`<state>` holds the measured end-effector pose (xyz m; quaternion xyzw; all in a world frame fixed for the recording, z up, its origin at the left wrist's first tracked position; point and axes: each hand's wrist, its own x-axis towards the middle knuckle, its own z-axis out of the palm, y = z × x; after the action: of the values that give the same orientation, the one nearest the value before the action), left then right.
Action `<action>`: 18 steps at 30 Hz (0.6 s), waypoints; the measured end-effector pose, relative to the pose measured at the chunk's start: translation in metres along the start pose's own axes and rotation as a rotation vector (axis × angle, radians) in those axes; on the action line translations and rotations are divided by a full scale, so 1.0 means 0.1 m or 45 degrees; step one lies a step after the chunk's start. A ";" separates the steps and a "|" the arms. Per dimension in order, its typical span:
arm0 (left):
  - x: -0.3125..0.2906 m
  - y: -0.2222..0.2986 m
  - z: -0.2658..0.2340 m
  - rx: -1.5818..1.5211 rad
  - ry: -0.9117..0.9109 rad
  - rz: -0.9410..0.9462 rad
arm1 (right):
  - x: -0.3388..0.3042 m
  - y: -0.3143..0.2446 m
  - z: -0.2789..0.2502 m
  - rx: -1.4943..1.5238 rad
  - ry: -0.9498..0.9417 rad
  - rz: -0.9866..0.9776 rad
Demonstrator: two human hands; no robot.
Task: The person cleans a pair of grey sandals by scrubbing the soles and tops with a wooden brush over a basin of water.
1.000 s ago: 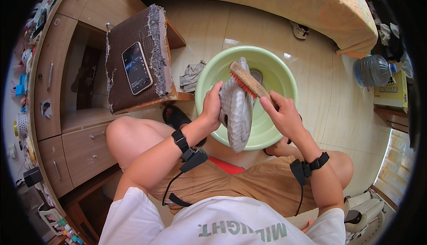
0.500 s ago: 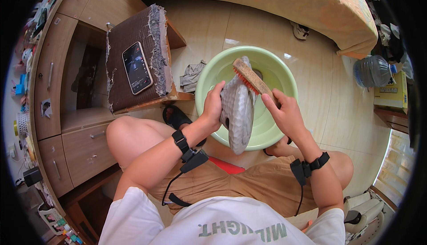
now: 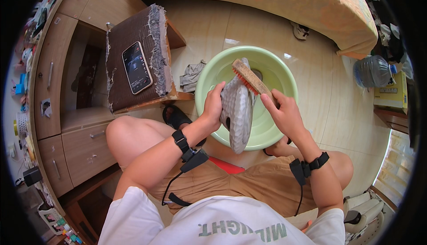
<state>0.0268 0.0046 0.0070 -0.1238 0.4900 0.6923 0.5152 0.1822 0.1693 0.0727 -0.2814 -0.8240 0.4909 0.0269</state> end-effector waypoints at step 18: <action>-0.01 0.01 0.02 -0.002 -0.021 0.018 | 0.02 0.00 -0.01 -0.082 0.060 0.072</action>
<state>0.0272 0.0051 0.0092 -0.1150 0.4858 0.6974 0.5143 0.1809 0.1714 0.0726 -0.3167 -0.8304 0.4578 0.0235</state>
